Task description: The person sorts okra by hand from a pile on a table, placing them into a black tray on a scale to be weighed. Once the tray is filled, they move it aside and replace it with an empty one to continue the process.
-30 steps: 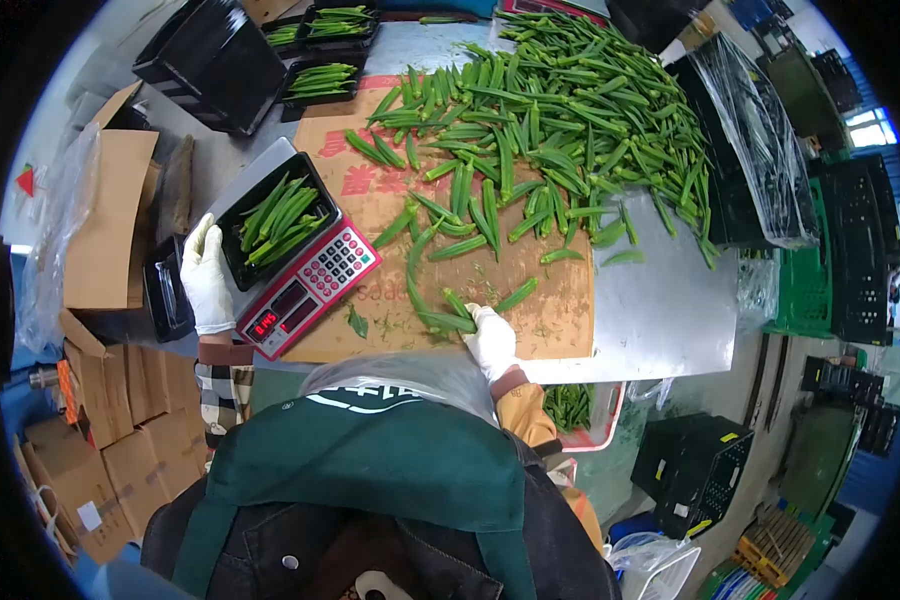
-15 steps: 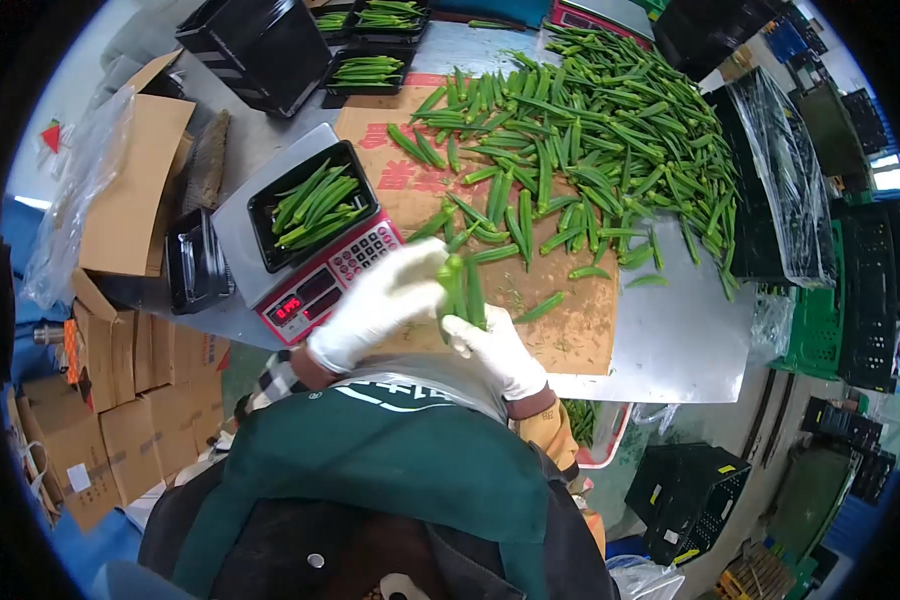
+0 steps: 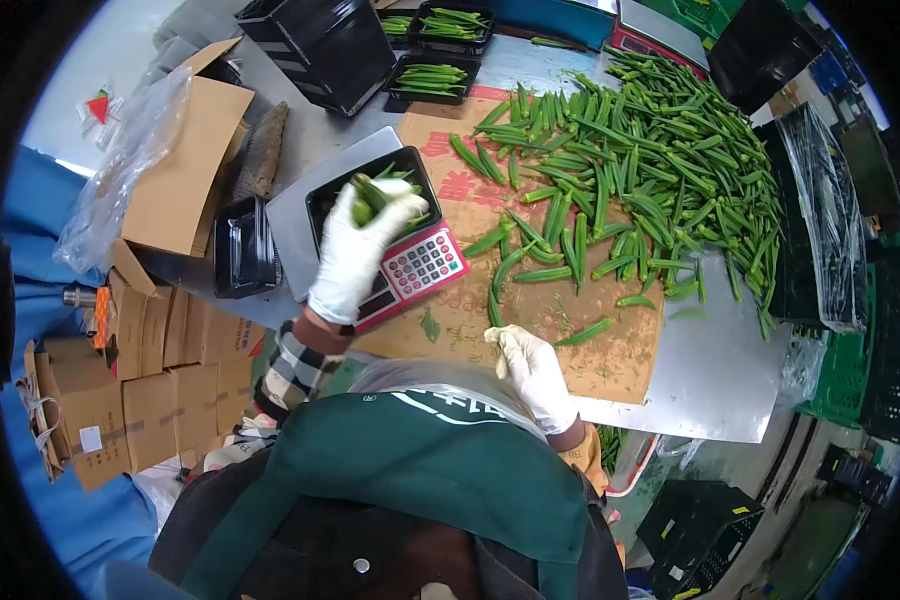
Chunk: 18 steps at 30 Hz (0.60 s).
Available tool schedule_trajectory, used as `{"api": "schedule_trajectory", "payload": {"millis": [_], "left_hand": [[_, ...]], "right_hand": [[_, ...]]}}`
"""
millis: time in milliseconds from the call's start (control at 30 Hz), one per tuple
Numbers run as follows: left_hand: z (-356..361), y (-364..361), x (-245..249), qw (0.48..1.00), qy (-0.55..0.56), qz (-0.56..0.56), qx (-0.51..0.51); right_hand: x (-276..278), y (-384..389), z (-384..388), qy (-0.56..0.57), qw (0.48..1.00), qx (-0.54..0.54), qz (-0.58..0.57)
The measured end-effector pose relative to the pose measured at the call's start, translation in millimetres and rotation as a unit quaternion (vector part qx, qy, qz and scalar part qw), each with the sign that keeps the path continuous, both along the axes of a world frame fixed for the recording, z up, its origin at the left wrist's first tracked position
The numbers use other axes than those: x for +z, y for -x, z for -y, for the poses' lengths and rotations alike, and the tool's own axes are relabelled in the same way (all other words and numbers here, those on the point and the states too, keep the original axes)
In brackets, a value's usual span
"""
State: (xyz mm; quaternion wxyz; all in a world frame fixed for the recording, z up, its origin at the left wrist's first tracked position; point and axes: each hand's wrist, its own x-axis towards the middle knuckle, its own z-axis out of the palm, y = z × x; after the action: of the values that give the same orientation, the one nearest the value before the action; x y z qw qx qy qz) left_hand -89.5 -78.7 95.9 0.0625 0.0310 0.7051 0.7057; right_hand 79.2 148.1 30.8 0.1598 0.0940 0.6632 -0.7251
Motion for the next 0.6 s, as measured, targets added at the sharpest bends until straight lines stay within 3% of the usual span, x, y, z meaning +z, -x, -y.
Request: {"api": "schedule_trajectory", "payload": {"millis": [33,100,133,233,367,600], "left_hand": [[12,11,-4,0.996,0.069,-0.033,0.052],[38,22,-11,0.964,0.227,-0.125,0.054],[51,25,-23,0.962,0.257,-0.093,0.019],[76,30,-39,0.980,0.197,-0.034,-0.010],[109,35,-40,0.966,0.215,-0.086,0.119],[147,35,-40,0.954,0.220,-0.104,0.178]], "right_hand": [[-3,-2,0,0.008,1.000,-0.004,0.008],[-6,-5,0,0.023,0.999,-0.014,0.023],[-8,-5,0,0.018,1.000,-0.014,0.022],[-9,-4,0,0.011,0.999,-0.023,0.023],[-9,-6,-3,0.014,0.998,-0.042,0.041],[-23,-9,-2,0.023,0.996,-0.045,0.075]]}}
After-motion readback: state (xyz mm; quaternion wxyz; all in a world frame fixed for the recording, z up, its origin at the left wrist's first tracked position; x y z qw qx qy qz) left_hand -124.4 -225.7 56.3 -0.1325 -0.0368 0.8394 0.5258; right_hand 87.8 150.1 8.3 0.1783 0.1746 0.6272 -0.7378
